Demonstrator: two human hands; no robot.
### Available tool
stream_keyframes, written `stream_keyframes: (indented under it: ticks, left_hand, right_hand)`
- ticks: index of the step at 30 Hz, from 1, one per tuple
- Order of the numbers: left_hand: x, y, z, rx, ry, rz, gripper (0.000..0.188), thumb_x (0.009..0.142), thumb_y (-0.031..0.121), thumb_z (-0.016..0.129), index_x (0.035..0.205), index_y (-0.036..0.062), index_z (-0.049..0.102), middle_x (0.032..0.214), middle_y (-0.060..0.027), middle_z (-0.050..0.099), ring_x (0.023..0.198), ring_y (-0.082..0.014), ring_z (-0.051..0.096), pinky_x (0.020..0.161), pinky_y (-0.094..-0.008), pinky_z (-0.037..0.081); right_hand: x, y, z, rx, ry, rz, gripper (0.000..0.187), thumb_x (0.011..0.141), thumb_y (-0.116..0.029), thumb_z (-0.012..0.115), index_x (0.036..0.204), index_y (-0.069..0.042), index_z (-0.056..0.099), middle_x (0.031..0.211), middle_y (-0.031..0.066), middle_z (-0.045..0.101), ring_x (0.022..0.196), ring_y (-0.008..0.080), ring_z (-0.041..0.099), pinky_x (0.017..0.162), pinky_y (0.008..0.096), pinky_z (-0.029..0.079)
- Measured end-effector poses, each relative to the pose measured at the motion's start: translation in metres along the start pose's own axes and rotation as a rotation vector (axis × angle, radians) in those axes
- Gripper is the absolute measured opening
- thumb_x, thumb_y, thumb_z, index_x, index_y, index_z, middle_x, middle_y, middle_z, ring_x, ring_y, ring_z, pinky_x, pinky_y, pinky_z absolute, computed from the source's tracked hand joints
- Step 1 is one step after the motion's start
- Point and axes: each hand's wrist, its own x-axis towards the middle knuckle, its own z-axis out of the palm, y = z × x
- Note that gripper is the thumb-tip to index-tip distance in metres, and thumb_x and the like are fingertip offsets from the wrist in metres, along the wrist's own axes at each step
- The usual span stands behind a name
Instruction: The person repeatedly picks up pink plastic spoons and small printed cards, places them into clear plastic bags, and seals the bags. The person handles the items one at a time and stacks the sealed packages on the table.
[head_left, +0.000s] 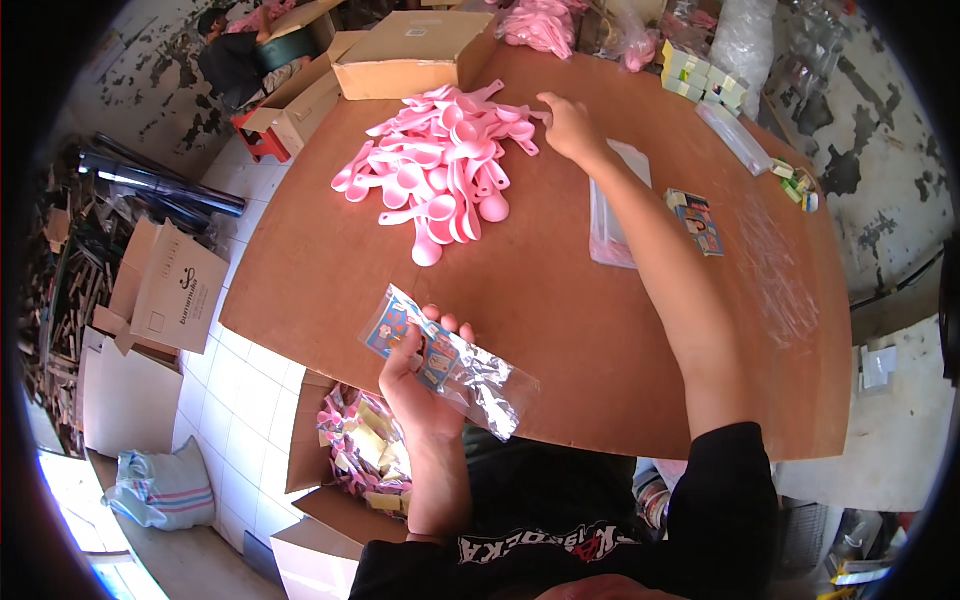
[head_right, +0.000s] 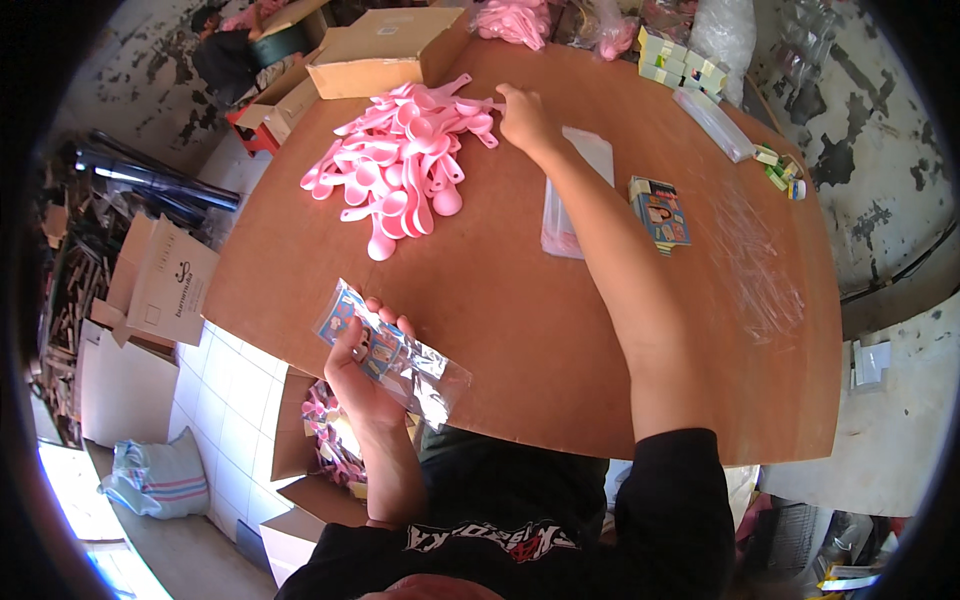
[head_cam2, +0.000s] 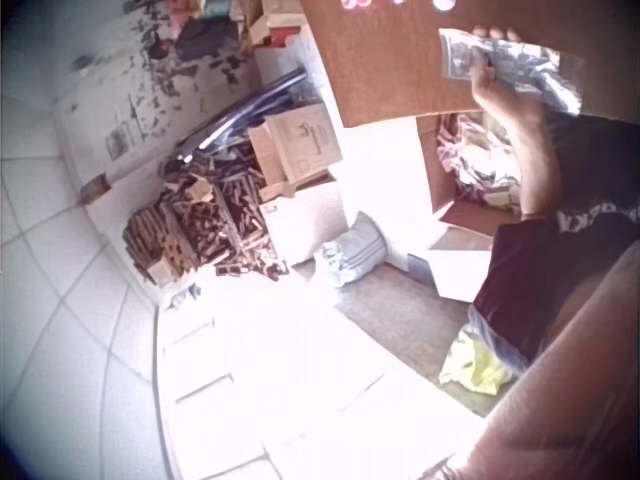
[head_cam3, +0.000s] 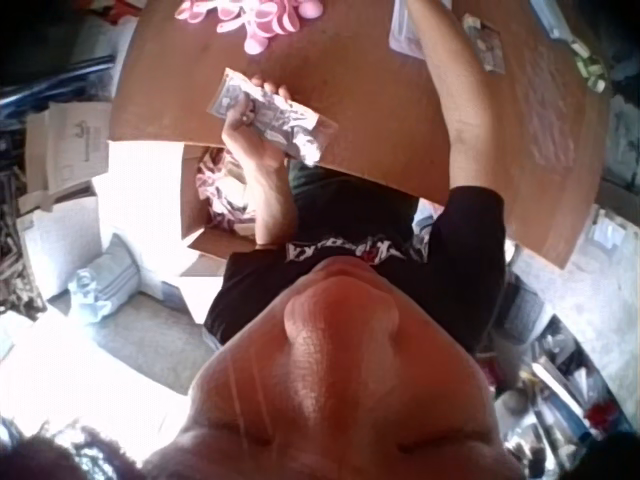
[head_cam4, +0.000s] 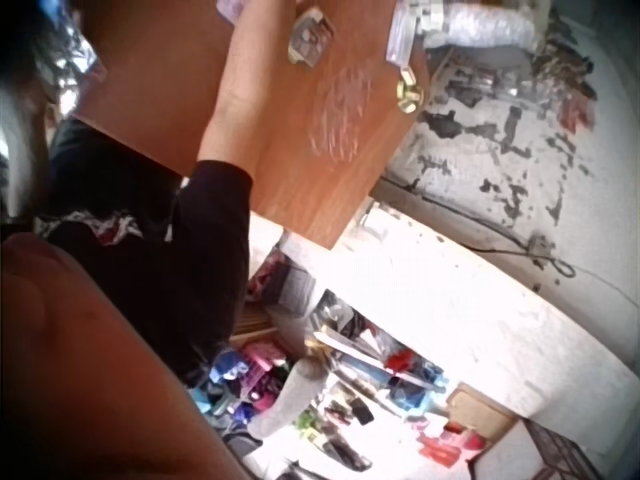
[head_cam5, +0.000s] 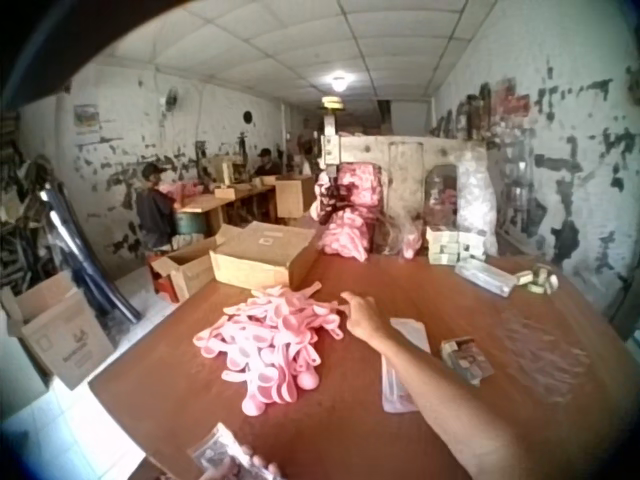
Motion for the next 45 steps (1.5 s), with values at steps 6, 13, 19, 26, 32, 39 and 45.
stream_keyframes:
  ticks: [6, 13, 19, 26, 32, 39, 45]
  left_hand:
    - [0.001, 0.006, 0.000, 0.002, -0.011, 0.044, 0.023, 0.092, 0.011, 0.049, 0.111, -0.0030, 0.050, 0.102, -0.0128, 0.060, 0.093, -0.0264, 0.061, 0.086, -0.0453, 0.053]
    - [0.003, 0.008, 0.006, -0.012, -0.017, 0.048, 0.025, 0.093, 0.012, 0.049, 0.112, -0.0038, 0.051, 0.102, -0.0133, 0.060, 0.098, -0.0278, 0.060, 0.093, -0.0455, 0.050]
    - [0.020, 0.021, 0.016, -0.101, 0.080, 0.262, 0.027, 0.096, 0.026, 0.055, 0.113, 0.0049, 0.055, 0.098, -0.0088, 0.061, 0.093, -0.0230, 0.061, 0.089, -0.0412, 0.051]
    - [0.025, 0.003, 0.020, -0.133, 0.021, 0.333, 0.032, 0.095, 0.036, 0.058, 0.109, 0.0071, 0.056, 0.095, -0.0078, 0.061, 0.091, -0.0218, 0.060, 0.088, -0.0413, 0.052]
    - [0.013, -0.022, 0.027, -0.046, 0.066, 0.314, 0.042, 0.094, 0.041, 0.058, 0.117, 0.0066, 0.051, 0.105, -0.0091, 0.057, 0.097, -0.0224, 0.059, 0.090, -0.0425, 0.051]
    - [-0.008, -0.041, 0.040, 0.133, 0.061, 0.293, 0.056, 0.094, 0.048, 0.055, 0.124, 0.0020, 0.045, 0.115, -0.0098, 0.055, 0.109, -0.0230, 0.058, 0.093, -0.0443, 0.052]
    - [-0.012, -0.042, 0.034, 0.147, -0.010, 0.211, 0.054, 0.095, 0.046, 0.054, 0.123, 0.0014, 0.046, 0.116, -0.0099, 0.055, 0.106, -0.0240, 0.059, 0.094, -0.0465, 0.051]
  right_hand:
    - [0.030, 0.024, 0.015, -0.029, -0.186, -0.082, 0.028, 0.085, -0.011, 0.065, 0.113, -0.009, 0.067, 0.113, 0.0221, 0.062, 0.110, 0.0382, 0.057, 0.095, 0.0453, 0.045]
    - [0.026, 0.026, -0.020, -0.075, -0.340, -0.265, 0.015, 0.082, -0.015, 0.069, 0.091, -0.004, 0.063, 0.089, 0.0171, 0.066, 0.087, 0.0398, 0.062, 0.076, 0.0430, 0.049]
    - [-0.059, -0.057, -0.119, 0.551, -0.532, 0.063, 0.017, 0.090, -0.016, 0.065, 0.090, -0.004, 0.054, 0.068, 0.0017, 0.058, 0.061, 0.0051, 0.054, 0.042, 0.0240, 0.039]
    - [-0.203, -0.106, -0.183, 0.908, -0.949, 0.490, 0.023, 0.092, -0.013, 0.063, 0.110, 0.000, 0.058, 0.080, 0.0065, 0.063, 0.058, 0.0054, 0.053, 0.045, 0.0193, 0.041]
    - [-0.232, -0.115, -0.199, 0.913, -1.092, 0.554, 0.023, 0.093, -0.011, 0.060, 0.112, 0.002, 0.060, 0.084, 0.0068, 0.064, 0.055, 0.0050, 0.051, 0.049, 0.0193, 0.040]
    - [-0.236, -0.118, -0.193, 0.962, -1.071, 0.476, 0.028, 0.092, -0.012, 0.062, 0.117, 0.002, 0.056, 0.086, 0.0074, 0.066, 0.055, 0.0046, 0.051, 0.051, 0.0185, 0.041]
    - [-0.240, -0.118, -0.192, 0.936, -0.970, 0.489, 0.039, 0.092, -0.014, 0.062, 0.125, -0.002, 0.046, 0.083, 0.0062, 0.065, 0.054, 0.0044, 0.050, 0.049, 0.0184, 0.038]
